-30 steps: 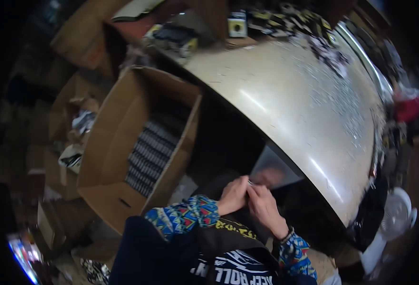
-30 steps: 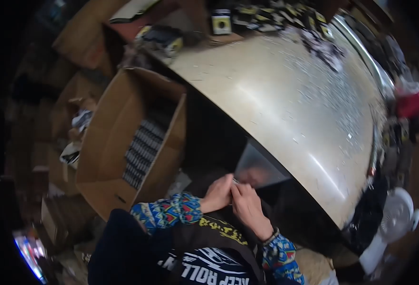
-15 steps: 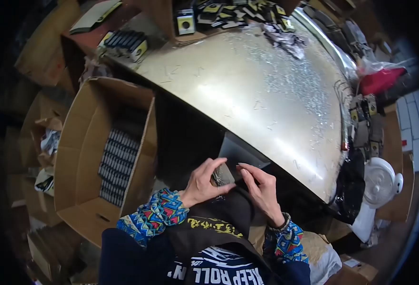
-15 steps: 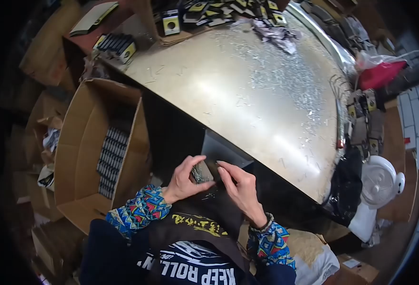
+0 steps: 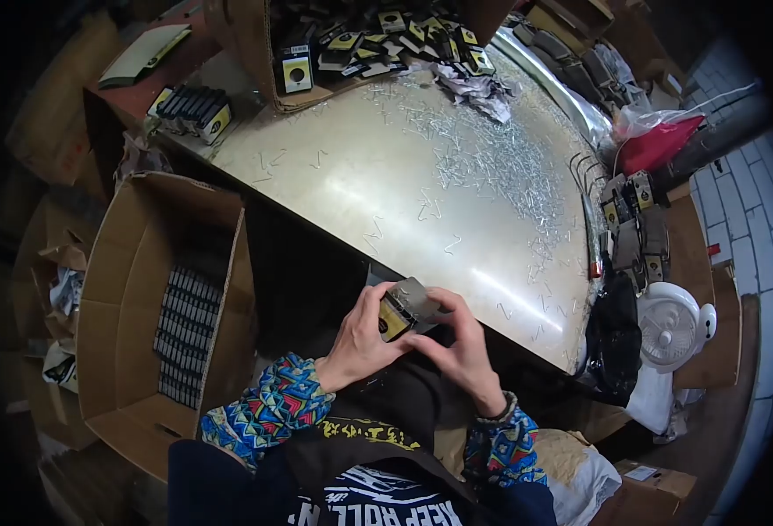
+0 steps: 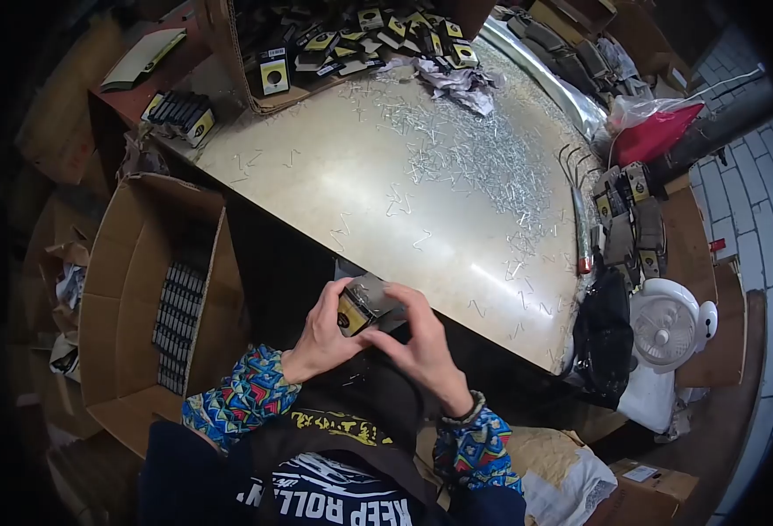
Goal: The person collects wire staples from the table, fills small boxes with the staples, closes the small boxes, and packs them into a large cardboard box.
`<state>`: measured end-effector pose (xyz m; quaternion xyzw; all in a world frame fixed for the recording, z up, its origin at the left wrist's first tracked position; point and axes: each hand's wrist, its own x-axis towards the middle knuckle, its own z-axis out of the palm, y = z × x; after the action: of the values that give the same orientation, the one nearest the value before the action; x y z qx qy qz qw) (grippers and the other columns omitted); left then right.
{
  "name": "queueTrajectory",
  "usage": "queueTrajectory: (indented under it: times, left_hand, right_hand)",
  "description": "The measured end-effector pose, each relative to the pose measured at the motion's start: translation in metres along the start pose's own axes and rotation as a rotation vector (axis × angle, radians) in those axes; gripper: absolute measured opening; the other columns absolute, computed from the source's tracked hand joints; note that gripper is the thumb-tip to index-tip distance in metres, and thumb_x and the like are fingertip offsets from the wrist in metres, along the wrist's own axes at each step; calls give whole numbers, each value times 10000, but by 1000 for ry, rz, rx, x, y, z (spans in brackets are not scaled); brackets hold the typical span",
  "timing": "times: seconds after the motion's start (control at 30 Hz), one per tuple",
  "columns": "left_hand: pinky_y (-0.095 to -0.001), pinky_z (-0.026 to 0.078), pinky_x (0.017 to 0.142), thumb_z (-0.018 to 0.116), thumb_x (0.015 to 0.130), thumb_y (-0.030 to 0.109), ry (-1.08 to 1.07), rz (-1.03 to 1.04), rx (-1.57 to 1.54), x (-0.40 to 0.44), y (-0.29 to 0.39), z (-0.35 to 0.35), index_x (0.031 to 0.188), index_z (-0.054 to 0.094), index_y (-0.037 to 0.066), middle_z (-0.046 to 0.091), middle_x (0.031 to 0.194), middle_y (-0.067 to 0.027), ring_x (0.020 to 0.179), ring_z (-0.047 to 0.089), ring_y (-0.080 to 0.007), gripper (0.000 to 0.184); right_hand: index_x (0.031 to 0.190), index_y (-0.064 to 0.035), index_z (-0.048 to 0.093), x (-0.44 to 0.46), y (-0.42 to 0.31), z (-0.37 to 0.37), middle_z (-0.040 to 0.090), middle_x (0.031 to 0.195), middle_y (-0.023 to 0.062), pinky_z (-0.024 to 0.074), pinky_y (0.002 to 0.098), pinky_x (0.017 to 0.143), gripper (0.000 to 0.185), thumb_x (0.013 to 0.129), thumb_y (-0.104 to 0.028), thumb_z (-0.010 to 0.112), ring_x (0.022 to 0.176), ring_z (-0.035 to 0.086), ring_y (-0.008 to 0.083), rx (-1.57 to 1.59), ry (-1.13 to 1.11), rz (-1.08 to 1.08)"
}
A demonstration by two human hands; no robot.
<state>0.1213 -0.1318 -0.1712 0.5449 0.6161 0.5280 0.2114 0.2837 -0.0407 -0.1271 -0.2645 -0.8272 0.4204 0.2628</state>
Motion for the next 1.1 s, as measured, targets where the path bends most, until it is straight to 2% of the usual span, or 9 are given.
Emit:
queueTrajectory:
  times: [0.07,0.17,0.27,0.3,0.4,0.53,0.77,0.9,1.1]
  left_hand:
    - [-445,524,831,826,721,159,-2,8,-1,0,3,3,1315,408,6,557,1129,-210,1010,606,-401,743]
    - [-458,528,801,825,722,157,18,-4,68,0,8,3,1325,407,17,551,1117,-205,971,611,-408,746]
    - [-456,527,797,823,721,150,-38,-6,86,-2,11,2,1334,404,21,547,1093,-196,953,609,-408,754]
    - [-448,524,800,819,708,131,-28,20,79,-1,12,1,1335,408,20,539,1086,-194,956,603,-404,757]
    - [-435,515,805,808,666,87,-17,-17,110,2,12,-6,1295,437,-14,543,1077,-204,960,605,-389,737]
    - [-435,515,808,806,662,89,-48,2,142,0,10,-10,1301,430,-19,538,1084,-205,969,603,-393,749]
    - [-436,529,803,829,716,140,-13,26,141,-3,8,-8,1328,414,2,550,1114,-204,979,613,-399,752]
    - [-438,527,814,818,684,108,-35,16,149,-3,11,-10,1346,404,10,546,1127,-202,1020,604,-392,788]
    - [-434,535,811,813,698,112,53,-49,102,-1,12,-14,1368,390,19,555,1128,-201,984,621,-393,798]
  right_hand:
    - [1285,-1,539,3,0,13,585,1326,153,530,339,902,536,809,-36,781,1158,606,240,-107,127,-30]
    - [1215,5,595,5,1,22,584,1333,171,523,355,912,447,807,-27,773,1150,607,269,7,253,31]
    - [1041,-6,672,13,-8,27,608,1279,205,522,385,914,275,797,-64,785,1109,623,340,-209,223,-184]
    - [982,-8,698,12,-8,31,624,1255,199,511,382,919,176,831,-71,762,1083,632,330,-140,273,-108]
    - [973,-13,711,12,-3,32,646,1217,186,505,375,915,129,865,-78,739,1075,634,317,253,397,231]
    - [985,-3,727,11,3,19,648,1246,182,510,384,908,147,891,-116,725,1094,635,303,85,104,133]
    - [1076,-26,736,12,-9,31,604,1333,186,499,365,955,188,899,-77,695,1125,628,300,-16,203,-43]
    - [1084,-21,735,12,-2,36,619,1308,174,500,331,954,205,887,-68,703,1159,613,249,346,309,218]
    - [1127,-32,725,-1,3,28,612,1316,189,499,377,953,296,834,-62,756,1151,613,287,82,342,-62]
